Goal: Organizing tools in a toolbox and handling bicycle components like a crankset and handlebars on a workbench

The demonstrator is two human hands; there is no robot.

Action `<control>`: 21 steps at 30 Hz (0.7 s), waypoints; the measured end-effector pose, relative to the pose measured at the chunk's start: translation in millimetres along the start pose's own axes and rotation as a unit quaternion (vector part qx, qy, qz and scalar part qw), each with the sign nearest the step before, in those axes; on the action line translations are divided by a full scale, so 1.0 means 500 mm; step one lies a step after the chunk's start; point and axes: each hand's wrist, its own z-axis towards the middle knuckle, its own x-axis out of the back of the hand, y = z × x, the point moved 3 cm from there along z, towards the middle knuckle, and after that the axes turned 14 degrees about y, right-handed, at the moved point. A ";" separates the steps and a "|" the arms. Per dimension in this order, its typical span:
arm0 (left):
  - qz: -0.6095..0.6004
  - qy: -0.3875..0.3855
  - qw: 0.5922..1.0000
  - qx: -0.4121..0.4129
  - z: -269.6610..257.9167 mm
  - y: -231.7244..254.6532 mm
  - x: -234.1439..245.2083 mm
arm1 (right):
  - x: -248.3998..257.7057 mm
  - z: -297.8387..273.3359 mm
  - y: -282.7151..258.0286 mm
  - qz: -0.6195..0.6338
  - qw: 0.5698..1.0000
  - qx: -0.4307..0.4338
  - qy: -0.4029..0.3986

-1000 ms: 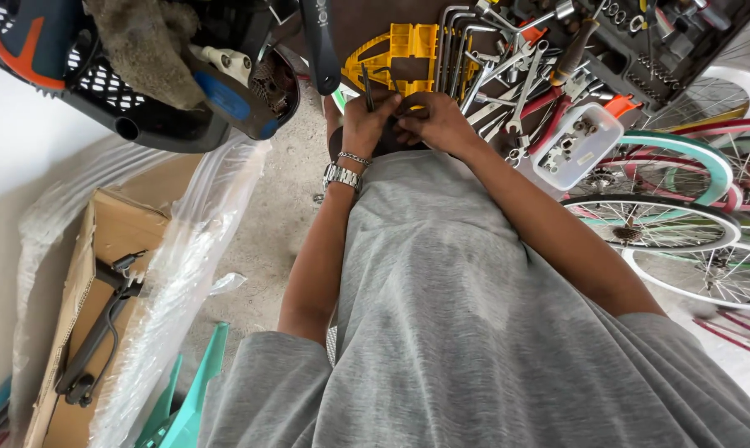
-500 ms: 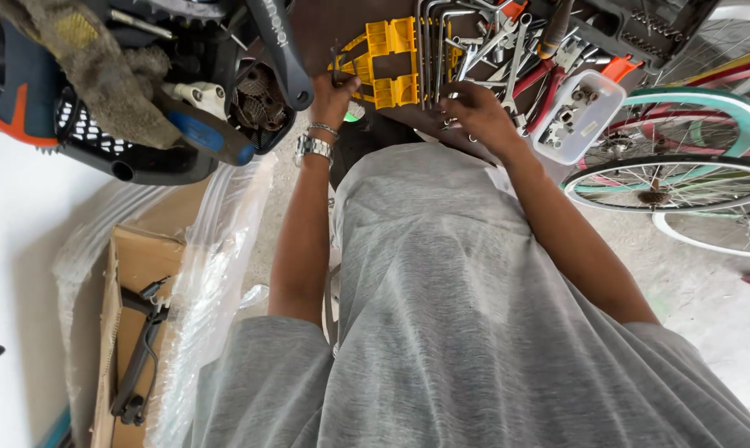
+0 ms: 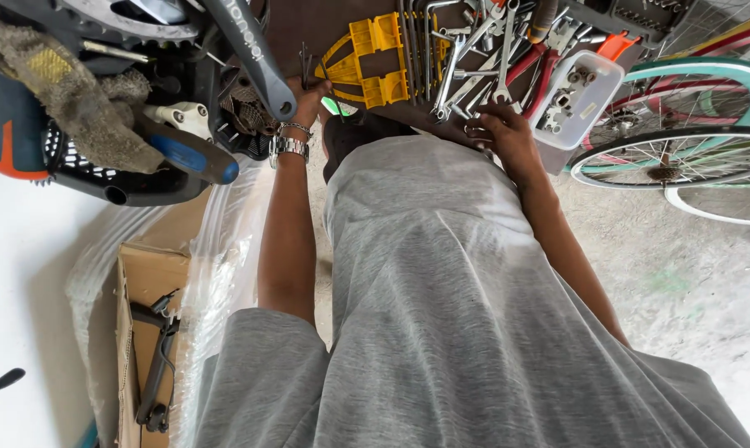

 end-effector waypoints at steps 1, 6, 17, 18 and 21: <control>0.000 -0.002 1.000 -0.001 0.002 -0.003 -0.011 | 0.001 0.003 0.001 0.001 1.000 0.000 0.002; -0.146 0.043 0.987 -0.058 0.037 -0.072 -0.094 | -0.009 -0.004 -0.017 -0.036 0.999 0.018 -0.005; -0.020 -0.081 0.996 0.001 -0.047 0.189 -0.007 | -0.014 -0.020 -0.027 -0.032 0.999 0.039 -0.020; -0.013 -0.169 0.985 0.036 -0.064 0.236 0.000 | -0.017 -0.023 -0.037 -0.050 0.997 0.049 -0.016; -0.149 -0.281 0.945 -0.082 -0.144 0.465 0.044 | -0.054 -0.043 -0.107 -0.140 0.975 0.121 -0.120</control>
